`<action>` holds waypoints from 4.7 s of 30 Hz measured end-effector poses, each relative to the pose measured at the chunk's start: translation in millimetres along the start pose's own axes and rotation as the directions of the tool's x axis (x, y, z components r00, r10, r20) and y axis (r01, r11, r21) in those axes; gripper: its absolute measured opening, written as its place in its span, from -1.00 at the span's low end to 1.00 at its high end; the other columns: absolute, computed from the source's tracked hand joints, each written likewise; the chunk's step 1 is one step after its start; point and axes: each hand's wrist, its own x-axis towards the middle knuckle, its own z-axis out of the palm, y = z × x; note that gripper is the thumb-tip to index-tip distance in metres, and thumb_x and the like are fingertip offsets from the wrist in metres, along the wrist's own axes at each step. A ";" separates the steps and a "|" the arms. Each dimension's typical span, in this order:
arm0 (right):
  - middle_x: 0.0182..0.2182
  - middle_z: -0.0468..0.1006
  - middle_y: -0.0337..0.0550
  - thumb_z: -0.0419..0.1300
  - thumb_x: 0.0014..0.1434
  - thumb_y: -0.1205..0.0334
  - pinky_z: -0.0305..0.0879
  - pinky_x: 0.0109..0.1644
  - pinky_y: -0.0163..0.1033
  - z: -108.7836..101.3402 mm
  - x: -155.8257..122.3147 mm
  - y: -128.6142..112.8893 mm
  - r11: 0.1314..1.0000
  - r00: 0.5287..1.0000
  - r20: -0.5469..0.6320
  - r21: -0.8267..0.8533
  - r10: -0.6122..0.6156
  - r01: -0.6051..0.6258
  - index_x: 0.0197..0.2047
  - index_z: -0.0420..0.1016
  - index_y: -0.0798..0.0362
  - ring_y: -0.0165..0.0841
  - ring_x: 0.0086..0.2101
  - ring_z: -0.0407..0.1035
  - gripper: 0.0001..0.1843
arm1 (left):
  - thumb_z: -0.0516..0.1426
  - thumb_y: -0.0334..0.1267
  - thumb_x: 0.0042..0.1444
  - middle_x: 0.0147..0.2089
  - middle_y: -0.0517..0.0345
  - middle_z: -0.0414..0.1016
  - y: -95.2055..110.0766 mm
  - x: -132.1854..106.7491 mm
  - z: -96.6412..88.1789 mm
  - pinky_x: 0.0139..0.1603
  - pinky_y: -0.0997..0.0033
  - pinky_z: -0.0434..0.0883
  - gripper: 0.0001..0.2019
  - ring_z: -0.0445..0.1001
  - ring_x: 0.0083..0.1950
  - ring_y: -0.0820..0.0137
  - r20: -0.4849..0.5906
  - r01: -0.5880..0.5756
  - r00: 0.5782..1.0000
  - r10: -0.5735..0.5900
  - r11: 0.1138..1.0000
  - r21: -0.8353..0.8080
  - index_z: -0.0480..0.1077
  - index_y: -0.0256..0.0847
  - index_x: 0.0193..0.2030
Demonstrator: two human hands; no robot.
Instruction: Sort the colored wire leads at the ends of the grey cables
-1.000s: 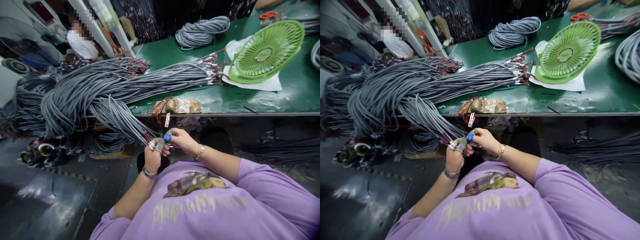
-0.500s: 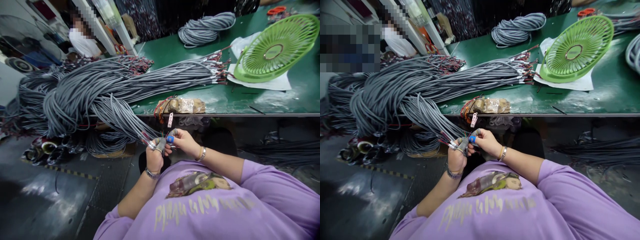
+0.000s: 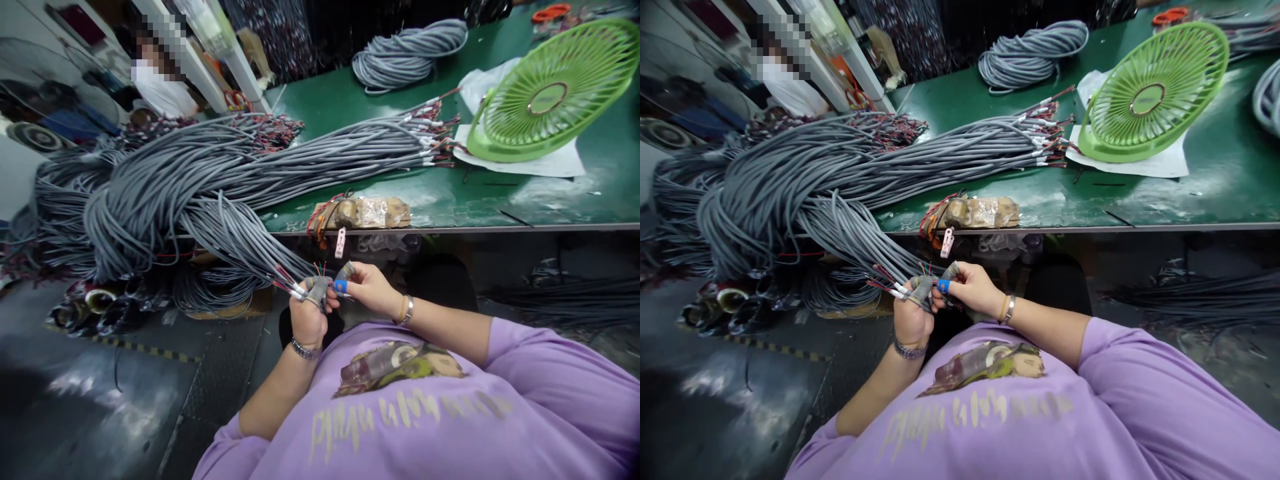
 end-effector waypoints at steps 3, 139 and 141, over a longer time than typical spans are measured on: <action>-0.65 0.34 -0.36 0.40 -0.10 0.03 0.10 -0.56 -0.37 -1.5 -1.0 4.5 0.998 0.999 0.007 -0.040 -0.038 0.038 -0.44 0.36 0.11 -0.54 -0.63 0.16 -0.62 | 0.27 -0.15 -0.06 -0.63 0.26 0.42 -0.5 0.1 0.0 -0.73 0.64 0.15 -0.77 0.35 -0.70 0.56 -0.009 0.001 1.000 -0.001 1.000 -0.002 0.41 -0.28 -0.42; -0.44 0.50 -0.16 0.04 0.17 -0.28 0.22 -0.47 -0.38 -17.1 49.8 -12.3 0.720 0.948 0.128 0.623 0.291 -0.305 -0.25 0.51 0.09 -0.46 -0.51 0.29 -0.43 | 0.27 -0.14 -0.14 -0.76 0.29 0.28 14.2 16.0 10.8 -0.78 0.61 0.07 -0.74 0.16 -0.79 0.58 0.344 0.217 0.910 -0.233 0.973 0.084 0.33 -0.26 -0.55; -0.42 0.51 -0.15 0.06 0.19 -0.23 0.24 -0.45 -0.38 -18.6 47.4 -14.1 0.731 0.947 0.143 0.607 0.286 -0.312 -0.23 0.51 0.09 -0.45 -0.49 0.31 -0.48 | 0.26 -0.15 -0.11 -0.75 0.28 0.30 12.9 11.1 8.7 -0.78 0.61 0.08 -0.74 0.18 -0.78 0.58 0.330 0.180 0.923 -0.199 0.980 0.087 0.34 -0.27 -0.55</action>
